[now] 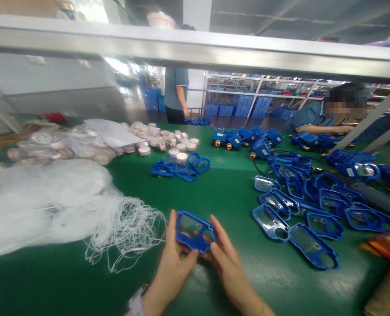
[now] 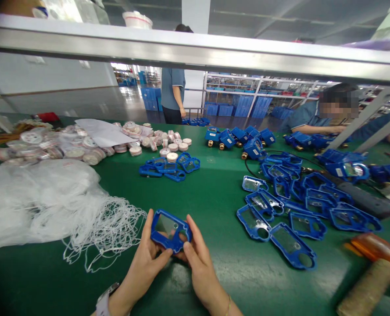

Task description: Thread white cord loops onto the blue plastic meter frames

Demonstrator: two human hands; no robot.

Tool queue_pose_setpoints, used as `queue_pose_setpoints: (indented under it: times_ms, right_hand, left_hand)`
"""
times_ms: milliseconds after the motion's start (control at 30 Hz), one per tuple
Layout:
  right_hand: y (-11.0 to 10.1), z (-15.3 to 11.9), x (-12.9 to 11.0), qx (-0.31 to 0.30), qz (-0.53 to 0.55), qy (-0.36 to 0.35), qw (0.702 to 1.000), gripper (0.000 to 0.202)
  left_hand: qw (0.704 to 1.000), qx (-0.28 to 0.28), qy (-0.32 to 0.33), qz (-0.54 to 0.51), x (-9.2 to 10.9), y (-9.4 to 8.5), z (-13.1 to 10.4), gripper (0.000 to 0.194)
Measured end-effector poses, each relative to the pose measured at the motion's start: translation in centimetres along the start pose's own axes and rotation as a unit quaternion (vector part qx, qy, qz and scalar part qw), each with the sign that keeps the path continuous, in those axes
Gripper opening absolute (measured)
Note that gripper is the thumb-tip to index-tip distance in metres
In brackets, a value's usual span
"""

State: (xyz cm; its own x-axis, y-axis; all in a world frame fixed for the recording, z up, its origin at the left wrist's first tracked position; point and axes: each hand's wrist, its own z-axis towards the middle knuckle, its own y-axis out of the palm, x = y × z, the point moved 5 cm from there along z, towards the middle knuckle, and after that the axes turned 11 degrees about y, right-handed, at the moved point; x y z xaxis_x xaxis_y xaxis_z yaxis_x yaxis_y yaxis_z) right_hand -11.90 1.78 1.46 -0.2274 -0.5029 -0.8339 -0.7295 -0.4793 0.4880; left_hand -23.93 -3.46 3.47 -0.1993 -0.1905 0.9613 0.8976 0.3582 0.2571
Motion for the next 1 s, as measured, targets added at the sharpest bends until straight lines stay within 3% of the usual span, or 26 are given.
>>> queue_pose_setpoints:
  times_ms: [167, 567, 800, 1000]
  right_hand:
    - [1.1, -0.4, -0.6, -0.020, -0.046, -0.026, 0.998, 0.067]
    - [0.9, -0.2, -0.7, 0.052, -0.077, -0.066, 0.993, 0.062]
    - [0.0, 0.1, -0.9, 0.067, -0.085, -0.080, 0.991, 0.063]
    - [-1.8, 0.6, -1.4, 0.117, -0.068, -0.062, 0.989, 0.059]
  left_hand:
    - [1.000, 0.003, -0.001, 0.011, -0.2, -0.4, -0.1, 0.106]
    - [0.995, 0.045, 0.043, 0.078, -1.6, 0.5, -0.1, 0.103]
    - [0.998, 0.019, 0.039, 0.051, -1.8, 0.7, 0.2, 0.100]
    - [0.999, 0.010, 0.032, 0.017, -2.6, -0.3, 0.6, 0.068]
